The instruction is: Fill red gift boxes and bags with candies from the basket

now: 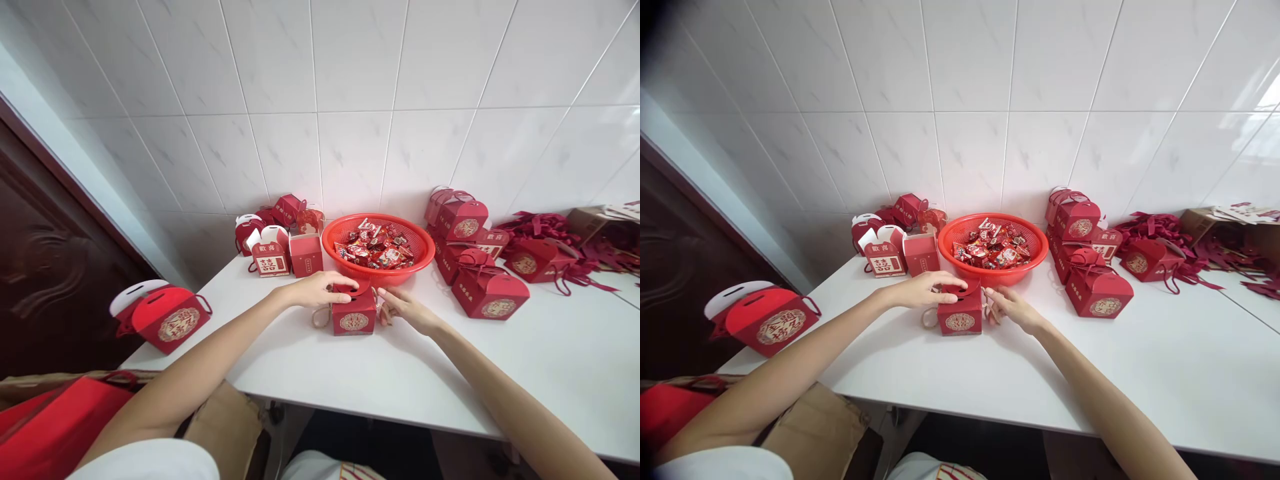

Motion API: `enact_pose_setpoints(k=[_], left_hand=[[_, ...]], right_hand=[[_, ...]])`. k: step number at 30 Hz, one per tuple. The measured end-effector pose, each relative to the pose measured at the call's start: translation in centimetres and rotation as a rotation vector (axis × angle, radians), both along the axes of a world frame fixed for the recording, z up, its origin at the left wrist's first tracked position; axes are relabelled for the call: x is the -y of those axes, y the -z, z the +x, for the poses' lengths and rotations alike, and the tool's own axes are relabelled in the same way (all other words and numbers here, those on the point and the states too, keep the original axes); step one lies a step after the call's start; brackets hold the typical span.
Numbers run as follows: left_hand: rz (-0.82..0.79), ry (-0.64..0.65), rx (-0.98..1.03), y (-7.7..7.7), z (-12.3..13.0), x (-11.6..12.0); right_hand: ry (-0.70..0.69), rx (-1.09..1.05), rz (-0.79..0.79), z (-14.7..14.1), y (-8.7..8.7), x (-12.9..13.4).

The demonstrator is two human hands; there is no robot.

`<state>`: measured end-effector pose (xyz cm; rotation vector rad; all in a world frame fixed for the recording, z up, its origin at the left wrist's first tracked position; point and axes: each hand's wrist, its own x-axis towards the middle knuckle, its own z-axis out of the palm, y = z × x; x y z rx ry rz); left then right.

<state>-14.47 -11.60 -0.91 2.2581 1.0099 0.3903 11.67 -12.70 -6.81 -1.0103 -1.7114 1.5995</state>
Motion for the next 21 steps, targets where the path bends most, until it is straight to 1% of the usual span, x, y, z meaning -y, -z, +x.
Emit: enact_pose_setpoints(k=[2, 4, 6, 8, 10, 12, 14, 16, 19, 21], left_hand=[[-0.073, 0.015, -0.031, -0.4, -0.4, 0.2], [-0.129, 0.024, -0.048, -0.6, -0.5, 0.3], [-0.145, 0.009, -0.049, -0.7, -0.5, 0.3], [-0.132, -0.031, -0.03, -0.7, -0.4, 0.3], [-0.117, -0.063, 0.003, -0.6, -0.2, 0.1], [-0.142, -0.055, 0.052, -0.5, -0.1, -0.1], [-0.219, -0.048, 0.128, -0.4, 0.0, -0.3], [-0.314, -0.097, 0.22, -0.5, -0.1, -0.4], [-0.418, -0.21, 0.38, -1.2, -0.3, -0.4], [-0.477, -0.23, 0.506, -2.2, -0.5, -0.2]], right_hand=[[0.057, -0.027, -0.019, -0.5, 0.3, 0.0], [0.084, -0.043, -0.023, -0.8, 0.5, -0.1], [0.097, -0.04, -0.012, -0.7, 0.3, -0.1], [0.113, -0.043, 0.007, -0.4, -0.2, 0.0], [0.138, -0.061, 0.03, 0.0, -1.1, 0.1], [0.16, -0.108, 0.046, 0.5, -2.6, 0.4], [0.174, -0.188, 0.049, 0.9, -4.2, 0.7], [0.185, -0.265, 0.049, 1.0, -5.7, 1.1], [0.213, -0.309, 0.061, 1.1, -7.3, 1.7], [0.234, -0.321, 0.079, 1.1, -7.9, 2.0]])
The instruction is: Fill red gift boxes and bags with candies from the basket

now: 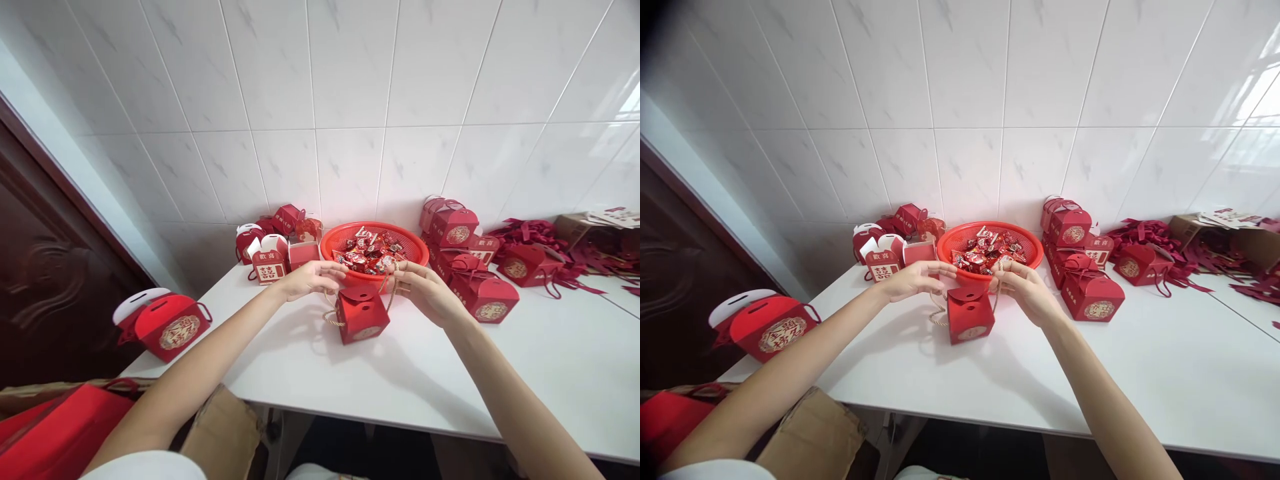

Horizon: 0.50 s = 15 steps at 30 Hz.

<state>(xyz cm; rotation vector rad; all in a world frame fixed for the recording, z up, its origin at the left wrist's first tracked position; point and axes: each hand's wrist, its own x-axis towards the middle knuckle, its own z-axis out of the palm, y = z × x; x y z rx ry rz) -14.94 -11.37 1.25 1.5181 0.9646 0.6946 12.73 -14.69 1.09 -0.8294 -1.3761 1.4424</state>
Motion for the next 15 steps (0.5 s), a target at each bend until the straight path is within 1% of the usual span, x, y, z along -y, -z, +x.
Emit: enact_pose_setpoints(k=[2, 4, 6, 8, 10, 12, 15], left_hand=[[-0.029, 0.008, 0.12, -1.1, -0.1, 0.4], [-0.016, 0.054, 0.211, -2.1, 0.0, 1.1], [0.035, 0.15, 0.27, -2.9, 0.3, 2.0], [0.115, 0.27, 0.283, -3.4, 0.9, 3.2], [0.242, 0.338, 0.234, -3.6, 1.7, 4.5], [0.42, 0.337, 0.115, -3.6, 2.4, 5.6], [0.672, 0.3, -0.106, -3.4, 3.2, 6.8]], right_hand=[[0.025, 0.002, 0.027, -0.1, -0.3, 0.3], [0.041, 0.032, 0.059, -0.3, -0.6, 0.7], [0.051, 0.071, 0.095, -0.8, -0.9, 1.2], [0.034, 0.091, 0.127, -1.6, -1.2, 1.8], [-0.014, 0.089, 0.148, -2.8, -1.0, 2.3], [-0.058, 0.088, 0.17, -4.0, -0.4, 2.5], [-0.007, 0.128, 0.237, -5.5, 1.0, 2.4]])
